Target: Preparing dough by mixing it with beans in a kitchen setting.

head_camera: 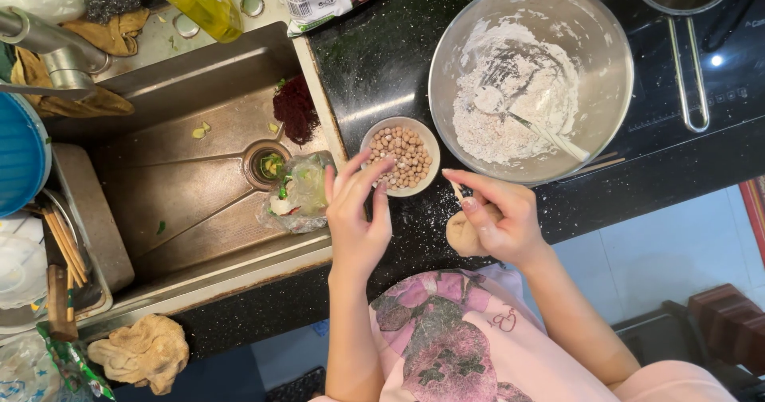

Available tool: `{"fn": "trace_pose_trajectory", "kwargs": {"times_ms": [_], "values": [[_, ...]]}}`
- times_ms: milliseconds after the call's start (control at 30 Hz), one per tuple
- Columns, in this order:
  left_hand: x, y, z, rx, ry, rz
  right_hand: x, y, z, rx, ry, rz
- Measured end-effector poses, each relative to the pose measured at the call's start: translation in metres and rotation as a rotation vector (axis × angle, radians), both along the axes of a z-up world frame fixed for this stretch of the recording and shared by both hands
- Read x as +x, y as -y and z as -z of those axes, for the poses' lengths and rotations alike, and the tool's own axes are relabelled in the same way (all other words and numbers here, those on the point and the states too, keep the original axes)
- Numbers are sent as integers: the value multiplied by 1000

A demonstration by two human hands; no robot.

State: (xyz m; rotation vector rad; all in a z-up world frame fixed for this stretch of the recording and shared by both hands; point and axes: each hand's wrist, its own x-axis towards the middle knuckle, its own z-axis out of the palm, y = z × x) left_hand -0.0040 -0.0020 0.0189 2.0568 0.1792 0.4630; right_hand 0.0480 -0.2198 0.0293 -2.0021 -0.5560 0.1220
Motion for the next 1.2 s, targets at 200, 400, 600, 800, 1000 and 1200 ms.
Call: {"fn": "trace_pose_trajectory", "kwargs": {"times_ms": [200, 400, 600, 800, 1000, 1200], "values": [[-10, 10, -29, -190, 136, 141, -7, -6, -5, 94, -95, -2], [-4, 21, -46, -102, 262, 345, -19, 11, 28, 340, -364, 1], [-5, 28, -28, 56, 340, 175, -24, 15, 36, 449, -675, -23], [-3, 31, -10, -222, 310, -49, -18, -14, -6, 400, -845, -130], [-17, -5, 33, -138, 171, -262, -6, -7, -9, 433, -848, 53], [1, -1, 7, -254, 118, -231, -2, -2, -2, 403, -786, 80]]}}
